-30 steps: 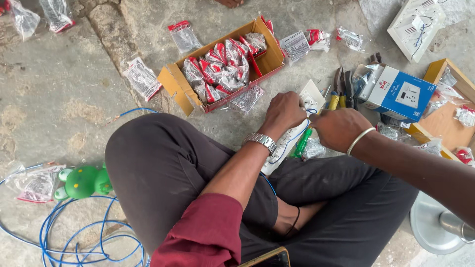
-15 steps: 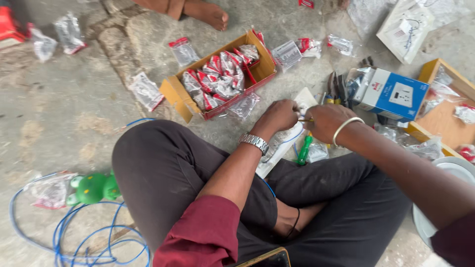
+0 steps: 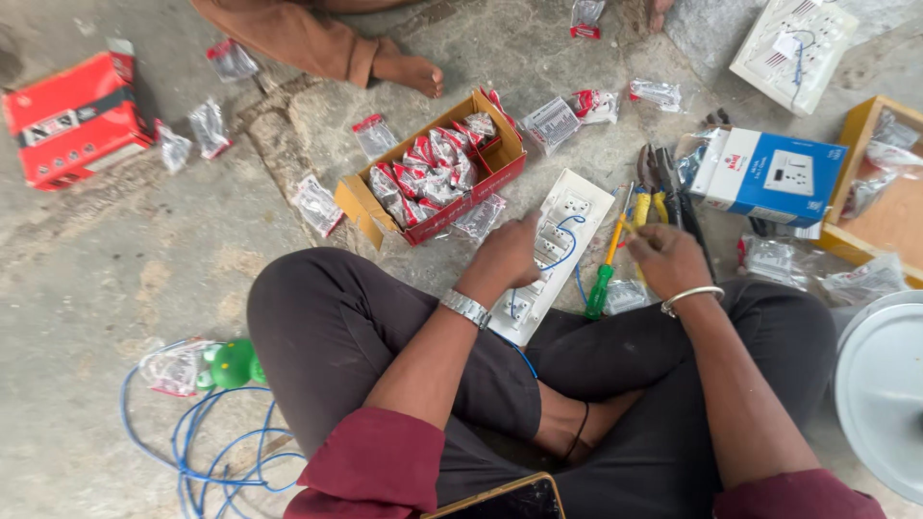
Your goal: The person sits on the floor and assembles a multi-gang electrical switchboard. They use a screwdriver to connect blue wires to the terminals of the switchboard and use pliers to cut the wires. They also handle multiple white plastic switchboard frames and packaged electrical components.
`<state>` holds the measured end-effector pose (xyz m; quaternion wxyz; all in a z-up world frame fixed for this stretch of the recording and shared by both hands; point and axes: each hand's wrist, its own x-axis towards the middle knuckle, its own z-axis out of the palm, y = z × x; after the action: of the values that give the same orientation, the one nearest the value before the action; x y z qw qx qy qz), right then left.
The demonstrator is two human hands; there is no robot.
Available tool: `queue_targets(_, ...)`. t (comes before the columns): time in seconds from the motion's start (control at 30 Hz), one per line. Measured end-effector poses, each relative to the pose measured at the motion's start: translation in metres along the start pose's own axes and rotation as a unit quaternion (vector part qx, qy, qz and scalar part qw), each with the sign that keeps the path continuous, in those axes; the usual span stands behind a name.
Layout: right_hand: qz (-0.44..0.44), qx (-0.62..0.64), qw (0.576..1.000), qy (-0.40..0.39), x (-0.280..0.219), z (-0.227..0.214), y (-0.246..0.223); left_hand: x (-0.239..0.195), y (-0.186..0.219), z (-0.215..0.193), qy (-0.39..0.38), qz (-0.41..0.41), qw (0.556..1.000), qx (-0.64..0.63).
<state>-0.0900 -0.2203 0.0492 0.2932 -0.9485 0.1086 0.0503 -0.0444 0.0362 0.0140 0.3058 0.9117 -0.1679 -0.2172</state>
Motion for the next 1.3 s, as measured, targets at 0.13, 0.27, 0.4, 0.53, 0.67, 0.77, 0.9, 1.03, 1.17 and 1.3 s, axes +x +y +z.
queue_targets(0.13, 0.045, 0.037, 0.998, -0.002, 0.000, 0.001, 0.006, 0.009, -0.023, 0.014, 0.009, 0.013, 0.999, 0.047)
queue_targets(0.27, 0.075, -0.057, 0.993, -0.068, -0.001, 0.006, 0.000, 0.005, -0.021, 0.013, 0.040, -0.030, 0.998, 0.035)
queue_targets(0.4, 0.113, -0.055, 0.990, -0.064, -0.001, 0.007, -0.005, -0.021, 0.002, 0.000, 0.087, -0.067, 0.992, 0.062)
queue_targets(0.53, 0.115, -0.072, 0.989, -0.066, -0.001, 0.008, -0.001, -0.036, 0.020, -0.005, 0.010, -0.066, 0.996, 0.065)
queue_targets(0.67, 0.084, -0.077, 0.993, -0.034, 0.005, 0.020, 0.007, -0.027, 0.008, -0.006, 0.023, -0.087, 0.995, 0.048)
queue_targets(0.77, 0.027, -0.090, 0.996, -0.005, 0.017, 0.030, 0.012, -0.017, 0.000, -0.003, 0.078, -0.106, 0.991, 0.028)
queue_targets(0.9, 0.033, -0.118, 0.992, 0.010, 0.026, 0.043, 0.014, -0.016, -0.010, -0.001, 0.208, -0.069, 0.976, 0.016)
queue_targets(1.03, 0.020, -0.119, 0.993, 0.003, 0.024, 0.036, 0.016, -0.015, -0.006, -0.013, 0.132, -0.133, 0.982, -0.036)
queue_targets(1.17, 0.012, -0.104, 0.994, 0.017, 0.023, 0.038, 0.010, -0.022, -0.001, -0.029, 0.188, -0.092, 0.978, 0.003)
queue_targets(1.3, 0.053, -0.109, 0.992, 0.028, 0.029, 0.017, 0.018, -0.025, 0.013, -0.037, 0.183, -0.025, 0.983, -0.012)
